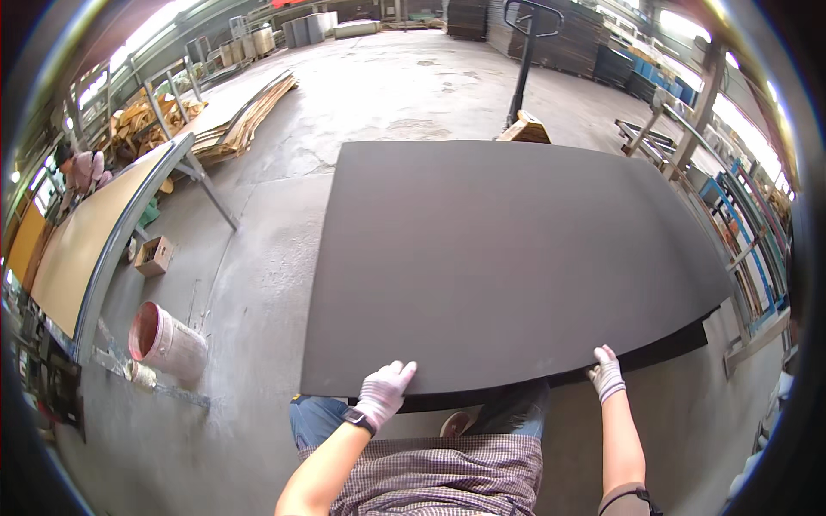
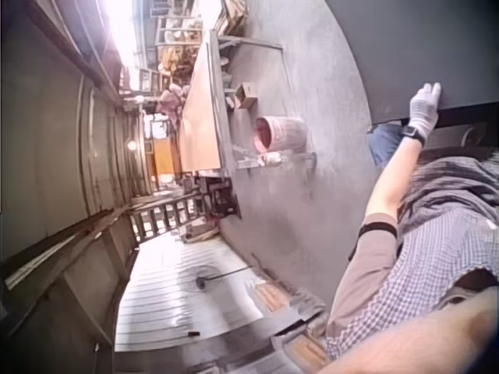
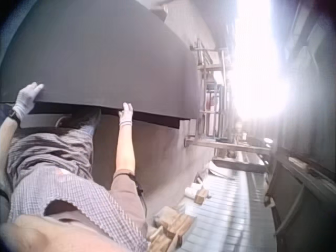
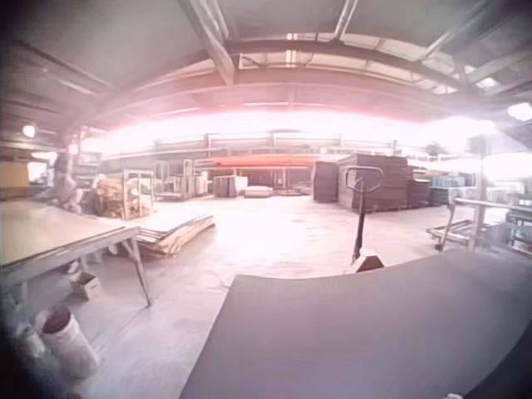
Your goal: Moving large cardboard and foam-like sheets between industrial tables and pallet stacks.
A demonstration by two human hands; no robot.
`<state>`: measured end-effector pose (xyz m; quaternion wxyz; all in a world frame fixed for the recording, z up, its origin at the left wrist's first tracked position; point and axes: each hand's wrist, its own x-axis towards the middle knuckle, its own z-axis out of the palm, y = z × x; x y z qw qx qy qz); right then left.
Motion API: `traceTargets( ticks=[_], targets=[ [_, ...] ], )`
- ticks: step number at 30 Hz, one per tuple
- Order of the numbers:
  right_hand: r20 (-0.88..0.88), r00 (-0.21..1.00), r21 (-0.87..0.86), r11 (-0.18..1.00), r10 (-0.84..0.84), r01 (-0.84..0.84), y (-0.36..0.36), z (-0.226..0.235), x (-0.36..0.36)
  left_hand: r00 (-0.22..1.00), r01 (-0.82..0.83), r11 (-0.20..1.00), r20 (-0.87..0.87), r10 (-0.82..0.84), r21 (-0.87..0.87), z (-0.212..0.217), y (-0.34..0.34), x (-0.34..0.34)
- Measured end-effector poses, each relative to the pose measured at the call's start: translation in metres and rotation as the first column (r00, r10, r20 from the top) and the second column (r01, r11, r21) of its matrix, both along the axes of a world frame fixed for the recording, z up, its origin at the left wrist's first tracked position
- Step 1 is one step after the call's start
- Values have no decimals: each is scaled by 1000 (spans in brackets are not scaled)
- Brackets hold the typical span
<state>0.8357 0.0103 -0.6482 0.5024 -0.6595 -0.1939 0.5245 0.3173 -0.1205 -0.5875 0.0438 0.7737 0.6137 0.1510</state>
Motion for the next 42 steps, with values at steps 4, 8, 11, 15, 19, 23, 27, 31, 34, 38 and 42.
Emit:
traceTargets(
  ticks=[4,8,11,15,19,23,27,31,34,38,42],
  targets=[
    [156,952,-100,964,262,-248,-19,-11,-47,996,-10,967,81,31,-253,-3,12,19],
    [362,932,116,990,31,-79,-55,-66,-66,482,314,843,839,254,-436,-37,-28,0],
    [600,799,165,972,34,-166,-80,-89,-82,-38,366,739,784,619,-566,-13,-79,-84],
    [925,377,98,924,53,-371,-104,-66,-125,-730,-386,731,671,131,-563,-87,-189,-240],
    [942,332,226,837,-56,-499,-90,-51,-127,-668,-732,452,666,-332,-509,-76,-278,-377],
    [868,496,200,903,16,-380,-101,-29,-142,-441,-866,332,883,-159,-373,29,-273,-471],
    [869,494,203,903,12,-378,-92,-41,-146,-345,-900,319,933,-106,-296,78,-255,-550],
    [819,553,218,809,152,-546,-78,-36,-183,-272,-935,211,959,86,-284,50,-228,-533],
    [831,533,305,671,158,-675,-90,17,-260,-225,-930,284,972,62,-233,-4,-219,-449],
    [885,389,238,467,257,-851,-116,80,-320,-391,-859,303,911,131,-412,-135,-270,-323],
    [892,318,236,269,322,-934,-110,97,-342,-577,-740,98,703,416,-665,-251,-374,-228]
  ],
)
